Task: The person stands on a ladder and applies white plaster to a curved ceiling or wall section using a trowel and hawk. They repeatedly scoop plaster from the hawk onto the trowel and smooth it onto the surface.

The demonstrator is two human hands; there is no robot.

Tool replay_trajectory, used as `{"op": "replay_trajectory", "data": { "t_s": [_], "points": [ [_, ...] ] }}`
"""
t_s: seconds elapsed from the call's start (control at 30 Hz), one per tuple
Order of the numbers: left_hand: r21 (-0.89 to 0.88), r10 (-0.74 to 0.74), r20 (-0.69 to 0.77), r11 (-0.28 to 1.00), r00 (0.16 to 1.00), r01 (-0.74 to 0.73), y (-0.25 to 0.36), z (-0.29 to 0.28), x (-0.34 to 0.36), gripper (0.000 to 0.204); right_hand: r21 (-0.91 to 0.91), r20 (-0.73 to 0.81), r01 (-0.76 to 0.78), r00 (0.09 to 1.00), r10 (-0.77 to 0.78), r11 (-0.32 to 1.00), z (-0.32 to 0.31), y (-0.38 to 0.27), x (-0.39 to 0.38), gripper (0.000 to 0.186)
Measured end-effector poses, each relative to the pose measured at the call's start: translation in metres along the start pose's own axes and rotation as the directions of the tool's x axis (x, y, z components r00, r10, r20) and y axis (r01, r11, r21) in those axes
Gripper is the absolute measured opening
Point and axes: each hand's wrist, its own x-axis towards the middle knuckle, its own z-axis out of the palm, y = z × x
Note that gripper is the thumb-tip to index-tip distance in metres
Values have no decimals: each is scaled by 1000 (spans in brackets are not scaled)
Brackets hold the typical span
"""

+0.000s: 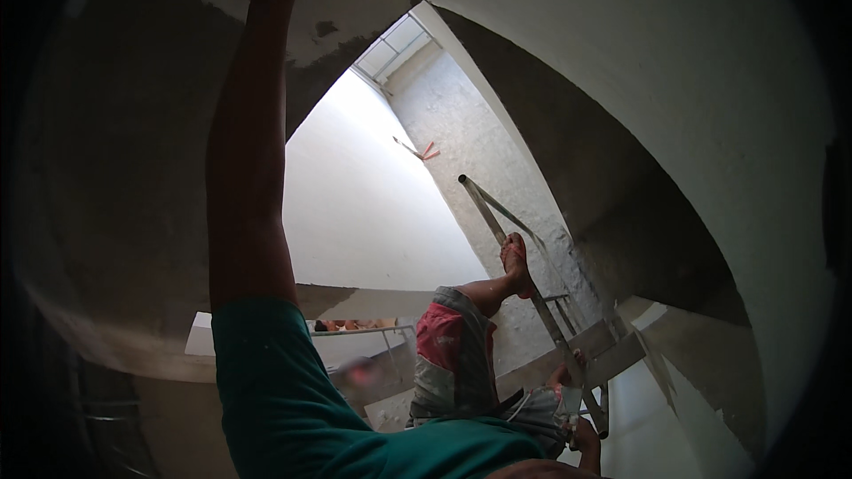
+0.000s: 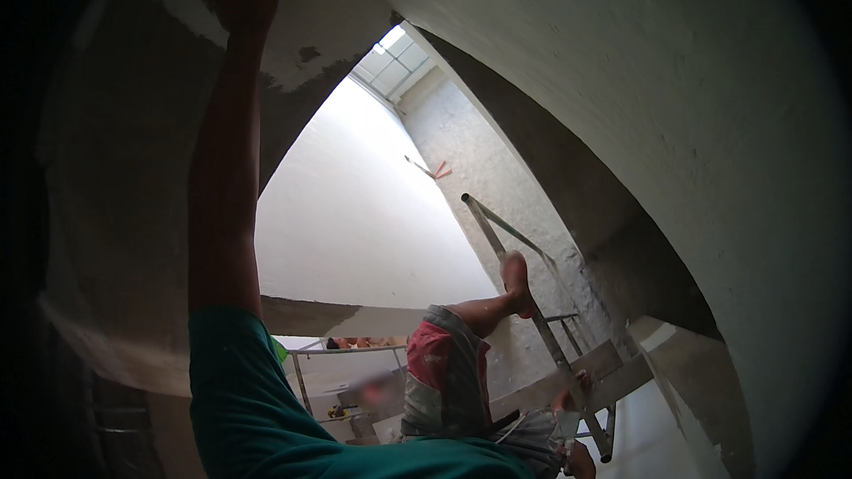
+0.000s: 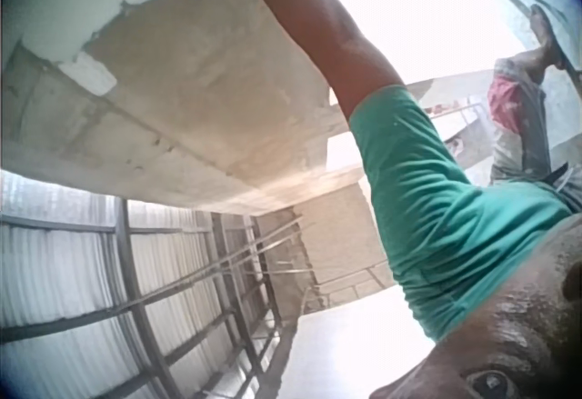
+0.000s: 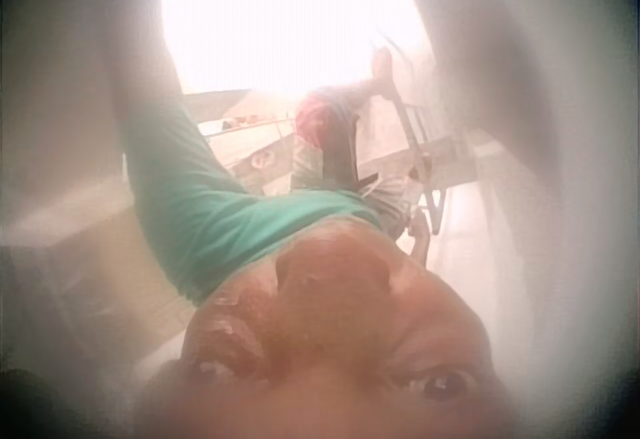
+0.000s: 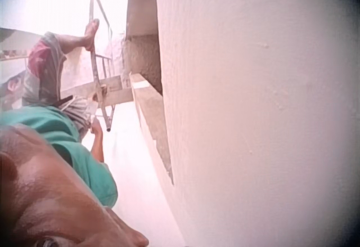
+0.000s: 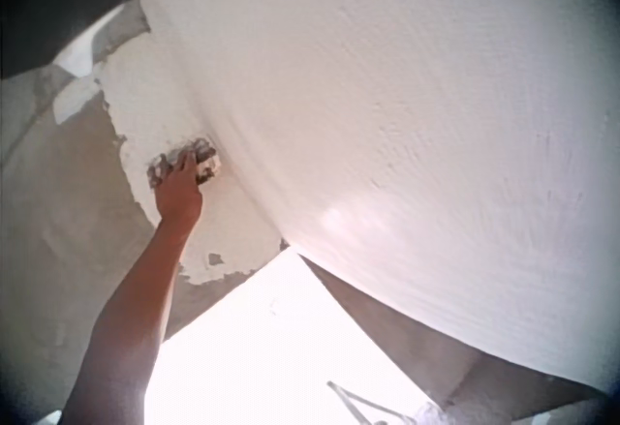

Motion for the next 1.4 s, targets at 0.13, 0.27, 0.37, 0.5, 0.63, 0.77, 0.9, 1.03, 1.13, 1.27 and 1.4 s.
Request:
{"op": "replay_trajectory", "data": {
  "t_s": [0.13, 0.27, 0.37, 0.5, 0.63, 0.77, 0.9, 1.03, 1.13, 1.27, 1.4],
  "points": [
    [9, -7, 12, 1000, 1000, 7, 3, 6, -10, 51, -83, 9, 14, 1000, -14, 996, -2, -1, 4, 14],
    [-38, -33, 134, 999, 990, 38, 34, 8, -31, 50, -218, -51, 25, 998, -37, 976, 1, -5, -7, 12],
    [-25, 9, 134, 1000, 991, -6, 42, 21, -64, 50, -126, -45, -11, 999, 6, 992, 7, -17, -15, 13],
    [143, 119, 4, 983, 993, -118, 64, 44, -115, 58, 75, -26, -5, 1000, 7, 997, 2, -6, -9, 13],
    [18, 199, -48, 980, 979, -198, 91, 60, -156, 67, -70, -42, 70, 996, -73, 995, 0, 0, -8, 13],
    [34, 172, -83, 985, 982, -170, 115, 58, -196, 53, 63, -55, 27, 998, -23, 998, 6, -16, -22, 16],
    [-2, 214, 184, 976, 959, -217, 121, 47, -231, 54, 95, -62, 45, 997, -39, 994, 2, -6, -18, 19],
    [-55, 252, 107, 967, 962, -247, 89, 15, -214, 42, 111, -18, 58, 998, -57, 992, 3, -5, -18, 19],
    [-155, 257, -18, 954, 966, -257, 44, 2, -148, 54, -93, -52, 74, 996, -79, 993, 0, -10, -13, 18],
    [71, 149, -112, 987, 982, -142, 7, 22, -67, 59, -203, -38, 150, 986, -161, 968, -8, -11, -11, 17],
    [62, 39, -86, 998, 996, -34, 2, 11, -27, 51, -28, -7, 89, 996, -89, 996, -9, -6, -5, 17]
  ]
}}
